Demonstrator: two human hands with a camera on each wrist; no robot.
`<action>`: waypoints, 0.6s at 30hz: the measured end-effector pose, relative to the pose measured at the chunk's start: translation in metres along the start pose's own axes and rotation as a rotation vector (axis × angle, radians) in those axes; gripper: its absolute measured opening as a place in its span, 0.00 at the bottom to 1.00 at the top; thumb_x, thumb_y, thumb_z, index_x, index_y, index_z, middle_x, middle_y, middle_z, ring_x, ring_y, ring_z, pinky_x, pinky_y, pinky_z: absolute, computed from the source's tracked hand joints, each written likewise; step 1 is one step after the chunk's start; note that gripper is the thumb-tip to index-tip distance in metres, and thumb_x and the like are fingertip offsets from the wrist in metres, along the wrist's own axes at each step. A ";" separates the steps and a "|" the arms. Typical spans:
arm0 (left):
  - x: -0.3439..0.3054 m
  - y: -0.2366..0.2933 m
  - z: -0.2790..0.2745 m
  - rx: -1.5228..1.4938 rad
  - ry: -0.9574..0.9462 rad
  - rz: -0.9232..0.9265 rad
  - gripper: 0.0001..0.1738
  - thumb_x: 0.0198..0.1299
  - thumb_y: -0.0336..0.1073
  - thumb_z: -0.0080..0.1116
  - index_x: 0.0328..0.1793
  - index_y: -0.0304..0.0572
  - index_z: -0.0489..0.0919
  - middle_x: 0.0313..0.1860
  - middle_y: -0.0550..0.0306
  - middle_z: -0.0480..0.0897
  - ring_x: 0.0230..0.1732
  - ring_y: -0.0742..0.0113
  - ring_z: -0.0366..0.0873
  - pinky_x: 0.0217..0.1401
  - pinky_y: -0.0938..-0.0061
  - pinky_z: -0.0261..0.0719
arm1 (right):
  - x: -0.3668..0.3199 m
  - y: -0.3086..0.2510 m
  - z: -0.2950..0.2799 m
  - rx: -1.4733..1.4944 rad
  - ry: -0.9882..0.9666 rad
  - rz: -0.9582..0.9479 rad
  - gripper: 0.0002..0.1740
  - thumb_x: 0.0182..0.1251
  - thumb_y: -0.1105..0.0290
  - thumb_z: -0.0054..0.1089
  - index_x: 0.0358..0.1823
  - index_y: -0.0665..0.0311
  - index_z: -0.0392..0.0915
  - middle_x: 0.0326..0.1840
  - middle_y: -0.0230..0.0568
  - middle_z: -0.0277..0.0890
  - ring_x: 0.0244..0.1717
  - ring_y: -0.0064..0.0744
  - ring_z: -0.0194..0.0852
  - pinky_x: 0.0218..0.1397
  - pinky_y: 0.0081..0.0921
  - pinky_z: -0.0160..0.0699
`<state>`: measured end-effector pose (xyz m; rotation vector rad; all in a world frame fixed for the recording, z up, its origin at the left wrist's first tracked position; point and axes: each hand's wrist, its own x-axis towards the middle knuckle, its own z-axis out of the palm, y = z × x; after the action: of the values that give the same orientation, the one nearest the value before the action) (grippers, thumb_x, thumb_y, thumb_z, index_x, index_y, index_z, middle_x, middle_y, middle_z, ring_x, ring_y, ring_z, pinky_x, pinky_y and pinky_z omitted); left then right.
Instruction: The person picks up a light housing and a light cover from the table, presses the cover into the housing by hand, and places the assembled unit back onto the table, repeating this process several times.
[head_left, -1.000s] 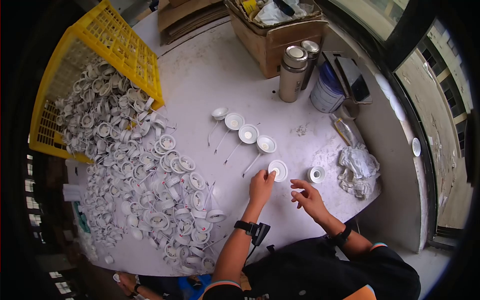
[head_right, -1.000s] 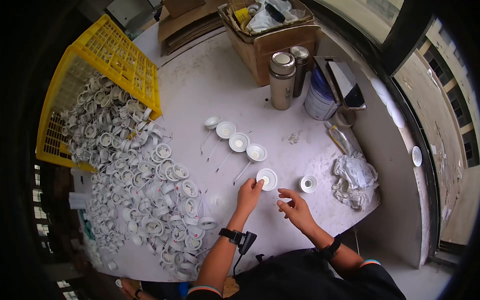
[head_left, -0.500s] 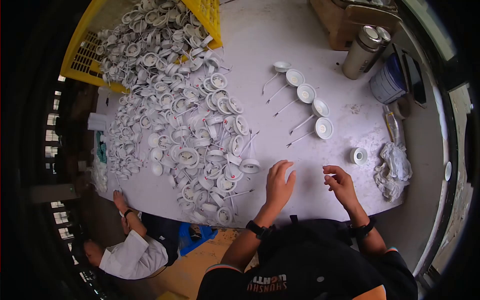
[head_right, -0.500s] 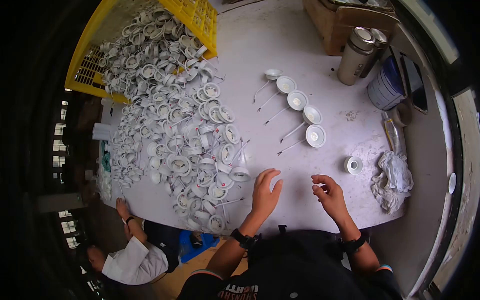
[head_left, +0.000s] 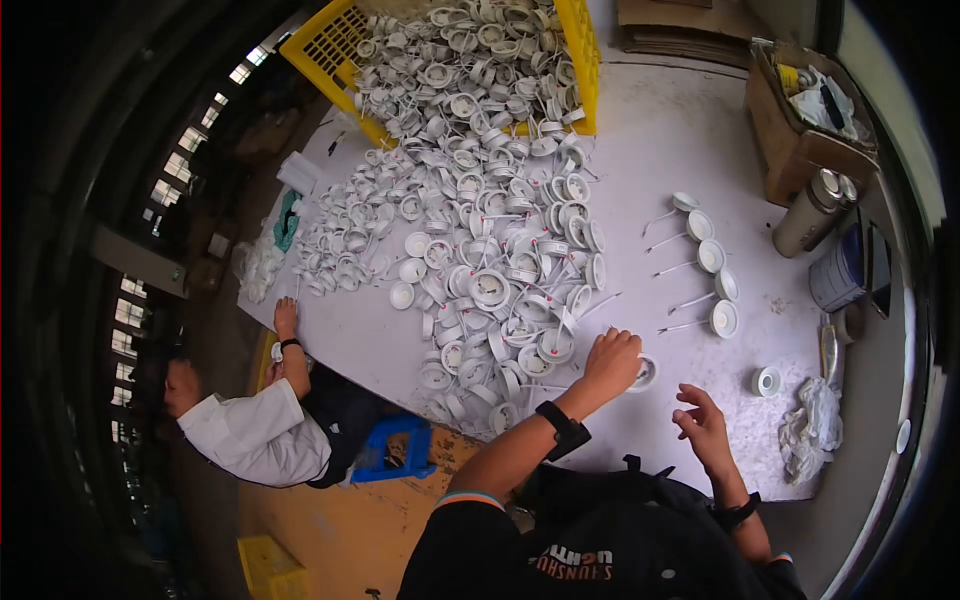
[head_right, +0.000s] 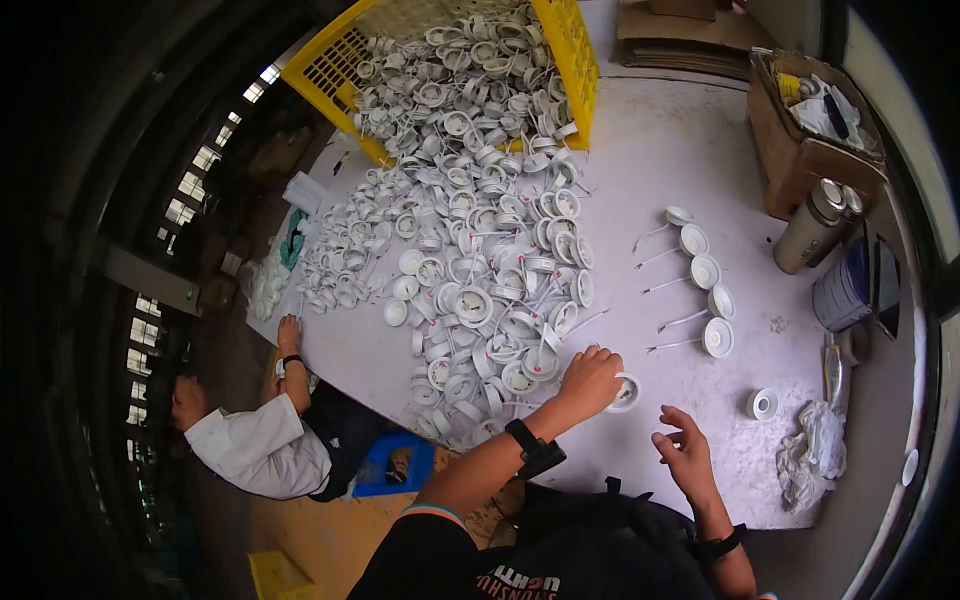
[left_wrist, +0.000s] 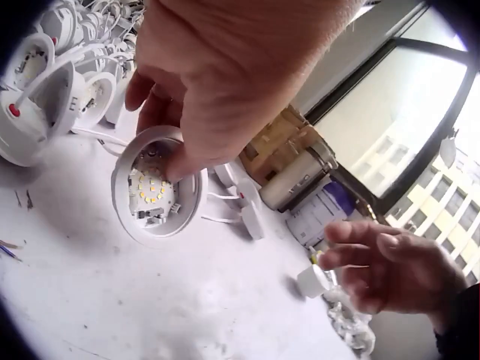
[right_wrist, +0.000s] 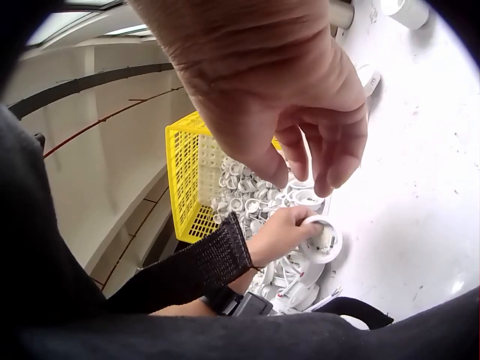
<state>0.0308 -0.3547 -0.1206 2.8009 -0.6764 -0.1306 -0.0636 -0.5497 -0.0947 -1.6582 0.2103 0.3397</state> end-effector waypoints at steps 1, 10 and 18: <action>-0.006 0.017 -0.008 -0.204 0.073 -0.020 0.08 0.51 0.35 0.54 0.35 0.39 0.74 0.33 0.51 0.77 0.42 0.55 0.72 0.45 0.63 0.67 | -0.001 -0.003 0.002 0.069 0.023 -0.004 0.21 0.61 0.69 0.55 0.55 0.66 0.66 0.40 0.38 0.74 0.31 0.22 0.72 0.28 0.17 0.73; -0.048 0.076 -0.053 -1.098 -0.159 -0.076 0.19 0.62 0.45 0.49 0.41 0.32 0.71 0.31 0.45 0.79 0.34 0.55 0.78 0.37 0.67 0.72 | -0.018 -0.044 -0.011 0.286 -0.001 0.047 0.15 0.64 0.67 0.52 0.48 0.69 0.70 0.33 0.35 0.74 0.27 0.20 0.72 0.23 0.16 0.72; -0.065 0.074 -0.062 -1.376 -0.216 -0.158 0.19 0.66 0.46 0.45 0.47 0.34 0.70 0.32 0.59 0.74 0.33 0.76 0.67 0.36 0.79 0.68 | -0.029 -0.068 -0.008 0.464 -0.102 0.104 0.18 0.58 0.68 0.61 0.48 0.67 0.70 0.33 0.33 0.73 0.27 0.16 0.69 0.20 0.14 0.68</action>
<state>-0.0505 -0.3746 -0.0392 1.4976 -0.2064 -0.6432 -0.0673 -0.5518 -0.0210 -1.1720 0.2763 0.4177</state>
